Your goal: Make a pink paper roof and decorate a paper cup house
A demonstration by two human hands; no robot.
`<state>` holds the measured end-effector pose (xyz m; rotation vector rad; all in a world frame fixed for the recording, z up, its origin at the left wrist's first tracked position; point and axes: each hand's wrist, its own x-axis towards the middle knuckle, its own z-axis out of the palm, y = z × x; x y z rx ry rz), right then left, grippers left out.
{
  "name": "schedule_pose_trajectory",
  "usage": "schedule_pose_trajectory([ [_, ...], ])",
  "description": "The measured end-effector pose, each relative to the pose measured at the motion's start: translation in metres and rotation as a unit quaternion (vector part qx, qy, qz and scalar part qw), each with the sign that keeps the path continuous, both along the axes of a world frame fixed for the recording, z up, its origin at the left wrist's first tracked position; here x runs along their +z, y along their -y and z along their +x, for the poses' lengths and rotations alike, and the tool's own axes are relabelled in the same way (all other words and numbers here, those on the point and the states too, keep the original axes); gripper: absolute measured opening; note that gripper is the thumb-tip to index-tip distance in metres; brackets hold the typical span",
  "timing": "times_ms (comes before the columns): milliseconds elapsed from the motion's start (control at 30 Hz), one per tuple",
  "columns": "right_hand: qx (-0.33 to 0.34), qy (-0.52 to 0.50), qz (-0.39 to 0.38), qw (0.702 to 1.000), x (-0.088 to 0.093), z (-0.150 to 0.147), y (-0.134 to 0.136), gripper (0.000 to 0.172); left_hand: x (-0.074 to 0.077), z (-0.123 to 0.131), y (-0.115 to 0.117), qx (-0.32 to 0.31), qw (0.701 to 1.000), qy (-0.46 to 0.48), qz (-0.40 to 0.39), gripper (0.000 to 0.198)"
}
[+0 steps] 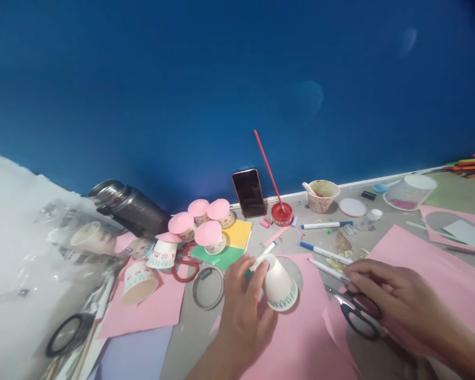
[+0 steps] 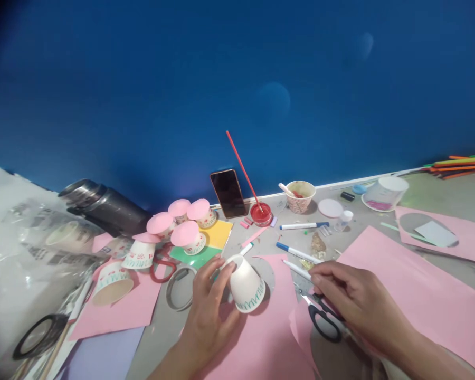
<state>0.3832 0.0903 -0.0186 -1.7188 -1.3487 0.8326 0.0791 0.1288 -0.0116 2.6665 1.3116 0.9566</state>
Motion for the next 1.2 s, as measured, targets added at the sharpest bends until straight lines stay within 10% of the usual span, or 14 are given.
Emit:
schedule_pose_trajectory([
  [200, 0.037, -0.103, -0.061, 0.992, 0.013, -0.006, 0.001, 0.036, 0.005, -0.007, 0.002, 0.008, 0.999, 0.034, 0.004, 0.077],
  [333, 0.058, -0.019, 0.014, 0.998, 0.055, -0.009, -0.015, 0.03, 0.004, -0.008, 0.001, 0.0, 0.999, 0.037, 0.033, 0.072],
  [467, 0.067, 0.162, 0.189, 0.966, 0.113, -0.021, -0.071, 0.027, 0.003, -0.007, 0.0, -0.015, 0.996, 0.03, 0.079, 0.062],
  [600, 0.032, 0.289, 0.134, 0.947, 0.148, -0.044, -0.144, 0.028, -0.008, -0.011, -0.002, -0.031, 0.995, -0.01, 0.09, 0.062],
  [833, 0.052, 0.309, 0.107, 0.944, 0.135, -0.074, -0.208, 0.038, -0.015, -0.015, -0.005, -0.008, 0.997, 0.018, 0.08, 0.062],
  [1200, 0.052, 0.165, 0.212, 0.962, 0.129, -0.04, -0.16, 0.026, -0.007, -0.015, -0.005, -0.022, 0.998, 0.049, 0.029, 0.067],
])
